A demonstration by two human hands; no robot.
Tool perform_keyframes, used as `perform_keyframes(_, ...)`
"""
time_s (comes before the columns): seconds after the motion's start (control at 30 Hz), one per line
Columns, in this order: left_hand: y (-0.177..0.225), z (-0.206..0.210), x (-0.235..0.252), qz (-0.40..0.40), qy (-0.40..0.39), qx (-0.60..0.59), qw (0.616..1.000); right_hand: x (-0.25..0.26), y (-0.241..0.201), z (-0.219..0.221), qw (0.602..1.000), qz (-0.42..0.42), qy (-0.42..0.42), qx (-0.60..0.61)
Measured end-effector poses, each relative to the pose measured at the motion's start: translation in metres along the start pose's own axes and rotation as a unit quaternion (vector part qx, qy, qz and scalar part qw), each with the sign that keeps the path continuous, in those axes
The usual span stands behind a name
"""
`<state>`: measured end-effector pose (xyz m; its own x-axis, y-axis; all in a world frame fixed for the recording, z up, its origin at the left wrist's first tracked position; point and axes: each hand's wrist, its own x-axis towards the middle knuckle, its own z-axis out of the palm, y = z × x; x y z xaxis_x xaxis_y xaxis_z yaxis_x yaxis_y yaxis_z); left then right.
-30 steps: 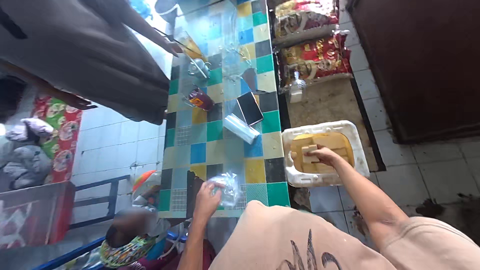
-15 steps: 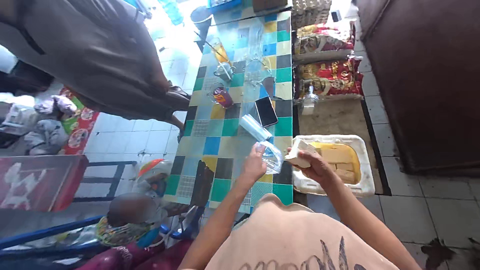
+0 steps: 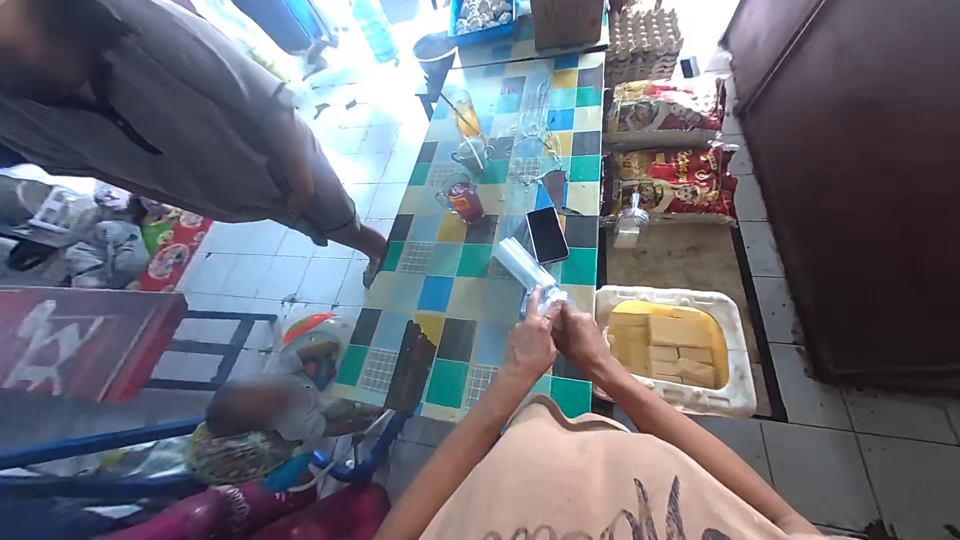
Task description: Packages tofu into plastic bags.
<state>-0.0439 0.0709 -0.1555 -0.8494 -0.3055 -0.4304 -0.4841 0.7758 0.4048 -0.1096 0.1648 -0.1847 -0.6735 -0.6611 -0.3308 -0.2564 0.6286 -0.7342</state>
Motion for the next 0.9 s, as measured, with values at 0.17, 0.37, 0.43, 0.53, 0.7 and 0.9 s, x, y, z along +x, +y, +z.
perform_keyframes(0.17, -0.019, 0.046, -0.01, 0.186, 0.324, -0.137, 0.917, 0.01, 0.009, 0.003, 0.965, 0.029, 0.146, 0.215)
perform_keyframes(0.37, -0.026, 0.063, -0.026, 0.329, 0.238, -0.291, 0.866, 0.01, 0.009, 0.007, 0.813, 0.107, 0.062, 0.569)
perform_keyframes(0.43, -0.029, 0.056, -0.034, 0.279, 0.297, -0.304, 0.861, 0.011, 0.014, 0.007, 0.79, 0.101, 0.046, 0.604)
perform_keyframes(0.53, -0.034, 0.017, -0.037, 0.017, 0.316, -0.413, 0.854, 0.011, 0.021, 0.005, 0.78, 0.078, 0.007, 0.621)
perform_keyframes(0.7, -0.05, -0.02, -0.004, -0.072, 0.124, -0.599, 0.788, 0.002, 0.013, 0.004, 0.82, 0.056, -0.048, 0.567)
perform_keyframes(0.9, -0.044, -0.022, 0.009, -0.048, 0.053, -0.663, 0.746, -0.003, 0.01, 0.005, 0.882, -0.032, -0.067, 0.466)
